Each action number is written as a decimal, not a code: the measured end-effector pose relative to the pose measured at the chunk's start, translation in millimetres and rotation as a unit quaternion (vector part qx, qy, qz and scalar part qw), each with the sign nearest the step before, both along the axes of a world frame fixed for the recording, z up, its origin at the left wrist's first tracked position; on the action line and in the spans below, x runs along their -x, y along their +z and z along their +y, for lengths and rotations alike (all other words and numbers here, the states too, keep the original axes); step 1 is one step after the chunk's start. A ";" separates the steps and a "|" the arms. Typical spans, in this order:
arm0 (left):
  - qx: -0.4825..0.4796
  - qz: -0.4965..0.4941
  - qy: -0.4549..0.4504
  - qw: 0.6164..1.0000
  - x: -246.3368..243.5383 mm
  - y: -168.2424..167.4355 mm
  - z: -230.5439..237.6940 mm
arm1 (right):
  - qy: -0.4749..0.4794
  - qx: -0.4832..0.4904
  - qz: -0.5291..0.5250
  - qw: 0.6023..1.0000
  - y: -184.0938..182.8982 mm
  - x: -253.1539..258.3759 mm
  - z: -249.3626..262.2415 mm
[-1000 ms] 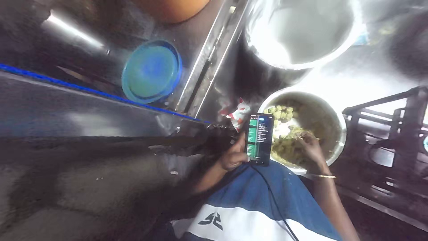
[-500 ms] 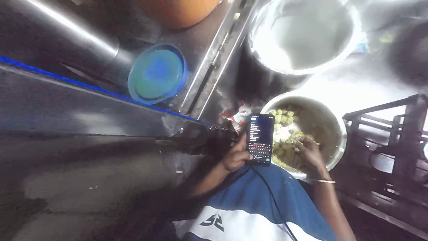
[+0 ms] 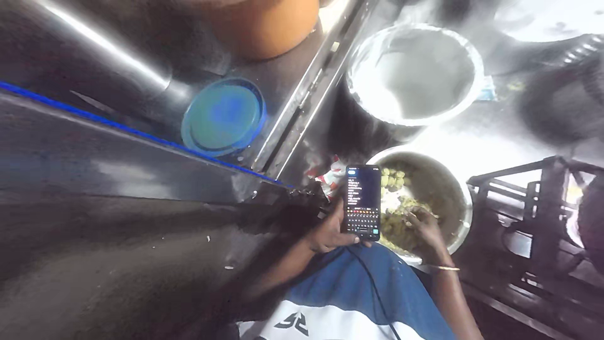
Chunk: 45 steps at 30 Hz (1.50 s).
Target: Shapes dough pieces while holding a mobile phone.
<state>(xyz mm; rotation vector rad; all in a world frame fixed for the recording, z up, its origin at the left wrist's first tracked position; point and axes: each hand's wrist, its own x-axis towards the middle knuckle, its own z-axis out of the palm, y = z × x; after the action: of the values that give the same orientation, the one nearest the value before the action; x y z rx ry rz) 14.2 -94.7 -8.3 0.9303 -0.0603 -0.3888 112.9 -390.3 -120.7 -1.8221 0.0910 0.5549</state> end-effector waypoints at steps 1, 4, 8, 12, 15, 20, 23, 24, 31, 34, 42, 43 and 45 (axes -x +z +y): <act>0.001 0.003 -0.002 1.000 0.8 0.5 -0.4 | -0.002 -0.001 -0.001 1.000 -2.3 0.5 -0.4; -0.008 0.010 -0.001 1.000 2.4 0.2 -2.0 | -0.007 -0.001 0.006 1.000 -1.7 2.6 0.1; -0.020 -0.025 0.010 0.999 -5.9 1.2 -0.7 | -0.024 -0.011 0.016 1.000 3.9 3.9 4.0; 0.007 -0.050 0.028 0.998 -23.1 8.2 -0.3 | -0.003 -0.001 0.008 1.000 5.8 -0.2 2.7; 0.002 -0.073 0.034 0.997 -37.2 15.2 1.3 | 0.009 0.011 0.007 1.000 7.4 -2.2 1.9; -0.007 -0.079 0.046 0.996 -53.4 32.7 -3.6 | 0.006 0.014 0.014 1.000 5.5 -3.6 0.5; -0.003 -0.087 0.049 0.995 -57.7 39.3 -5.9 | 0.000 0.013 0.012 1.000 2.2 -3.6 0.1; -0.003 -0.086 0.048 0.995 -58.7 40.6 -6.4 | -0.002 0.012 0.013 1.000 1.1 -3.4 0.0; -0.008 -0.050 0.050 0.997 -61.2 45.3 -9.8 | -0.007 0.015 0.010 1.000 -2.6 -0.3 0.1; -0.002 -0.042 0.053 0.998 -56.1 41.9 -9.9 | 0.002 0.014 0.002 1.000 1.9 0.4 -1.0; -0.030 0.007 0.075 0.997 -47.0 38.0 -17.1 | -0.006 -0.002 0.014 1.000 6.0 1.9 1.8; -0.036 0.012 0.079 0.996 -46.9 37.8 -17.7 | -0.005 -0.002 0.016 1.000 4.2 1.9 0.9; -0.045 0.025 0.097 0.994 -46.8 39.0 -19.0 | -0.005 -0.005 0.017 1.000 0.3 2.0 0.1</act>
<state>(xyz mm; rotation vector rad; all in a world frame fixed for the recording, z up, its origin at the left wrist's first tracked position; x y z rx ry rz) 61.0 -113.7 30.7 1.0049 0.0932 -0.2352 111.0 -390.2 -120.4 -1.8026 0.1200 0.5772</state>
